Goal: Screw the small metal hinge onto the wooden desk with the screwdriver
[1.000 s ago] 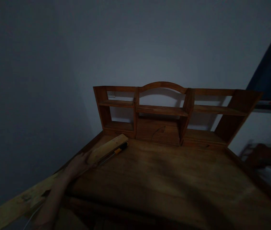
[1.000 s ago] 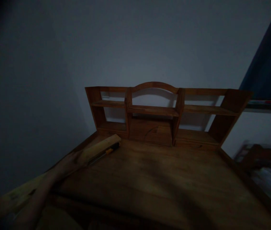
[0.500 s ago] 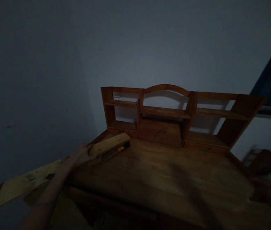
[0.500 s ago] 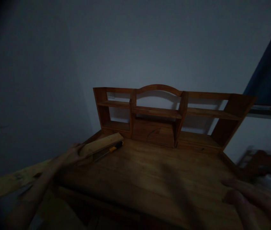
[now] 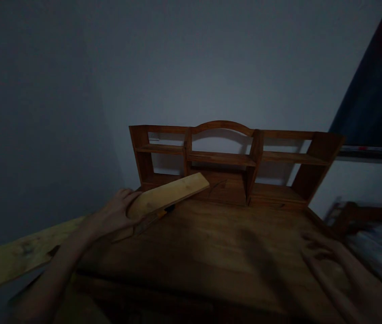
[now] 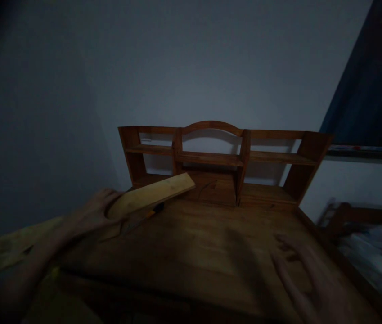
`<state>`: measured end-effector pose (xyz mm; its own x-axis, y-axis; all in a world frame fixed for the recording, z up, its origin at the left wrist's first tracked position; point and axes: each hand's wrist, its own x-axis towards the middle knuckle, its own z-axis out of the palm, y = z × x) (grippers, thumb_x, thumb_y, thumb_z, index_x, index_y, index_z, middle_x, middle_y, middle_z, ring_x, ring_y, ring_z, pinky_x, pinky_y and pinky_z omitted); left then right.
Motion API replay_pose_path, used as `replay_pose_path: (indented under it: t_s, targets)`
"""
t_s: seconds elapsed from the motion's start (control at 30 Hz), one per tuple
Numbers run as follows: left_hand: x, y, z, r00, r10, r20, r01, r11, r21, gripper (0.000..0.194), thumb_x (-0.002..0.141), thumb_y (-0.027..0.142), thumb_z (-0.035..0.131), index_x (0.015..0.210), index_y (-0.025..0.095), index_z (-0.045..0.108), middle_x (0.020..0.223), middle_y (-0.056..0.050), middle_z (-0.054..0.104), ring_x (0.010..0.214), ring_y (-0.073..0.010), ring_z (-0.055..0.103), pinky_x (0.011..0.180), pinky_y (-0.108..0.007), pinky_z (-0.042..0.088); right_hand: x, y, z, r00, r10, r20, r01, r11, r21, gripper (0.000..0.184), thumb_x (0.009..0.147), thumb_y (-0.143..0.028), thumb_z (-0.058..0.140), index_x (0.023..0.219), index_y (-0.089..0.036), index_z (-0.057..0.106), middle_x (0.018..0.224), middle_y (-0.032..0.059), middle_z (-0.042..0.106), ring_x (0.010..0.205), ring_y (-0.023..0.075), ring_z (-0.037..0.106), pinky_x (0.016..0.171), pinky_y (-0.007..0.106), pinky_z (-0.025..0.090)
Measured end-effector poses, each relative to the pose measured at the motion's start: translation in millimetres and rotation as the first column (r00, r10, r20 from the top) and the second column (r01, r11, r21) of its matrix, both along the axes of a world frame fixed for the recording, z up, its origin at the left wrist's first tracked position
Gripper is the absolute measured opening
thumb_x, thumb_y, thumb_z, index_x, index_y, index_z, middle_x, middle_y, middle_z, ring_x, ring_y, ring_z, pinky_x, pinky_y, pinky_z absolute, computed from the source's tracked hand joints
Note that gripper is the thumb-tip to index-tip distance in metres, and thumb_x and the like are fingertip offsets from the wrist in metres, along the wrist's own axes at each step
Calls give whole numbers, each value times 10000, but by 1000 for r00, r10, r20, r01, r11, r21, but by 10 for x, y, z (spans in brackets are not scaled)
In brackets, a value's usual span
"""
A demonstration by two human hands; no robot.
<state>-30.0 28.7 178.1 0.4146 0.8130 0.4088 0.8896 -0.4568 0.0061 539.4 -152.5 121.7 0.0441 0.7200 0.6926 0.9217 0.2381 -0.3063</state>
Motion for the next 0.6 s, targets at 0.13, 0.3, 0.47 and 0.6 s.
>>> replay_pose_path:
  t_s: [0.13,0.3,0.47,0.6]
  targets:
    - [1178,-63,-48,929,-357,95,365,927,-86,705,738,510,687,1335,204,470,1223,-79,498,1139,-228,455,984,-336,409,-395,222,118,980,100,175,-88,993,-72,736,884,-503,577,1507,-298,244,1491,30,363,1335,224,403,1099,425,400]
    - [2424,73,-588,777,-610,155,626,775,-91,833,654,659,702,1305,177,507,1187,-105,518,1179,-268,438,1046,-383,380,-195,498,-78,951,204,232,-157,966,-206,895,842,-509,633,1547,-260,140,1561,74,228,1429,234,247,1156,417,307]
    - [3077,192,-1053,738,-653,170,674,704,-224,928,630,725,686,1360,199,462,1371,-107,443,1373,-301,308,1137,-393,290,297,658,-510,960,196,201,-126,941,-315,921,786,-584,649,1534,-232,245,1536,111,288,1404,289,300,1138,438,322]
    - [3231,281,-1210,736,-649,194,676,689,-261,943,608,731,694,1356,200,478,1388,-110,434,1379,-308,300,1134,-401,287,448,833,-832,972,159,171,-84,922,-377,882,780,-566,650,1509,-190,326,1509,134,335,1373,278,358,1125,402,339]
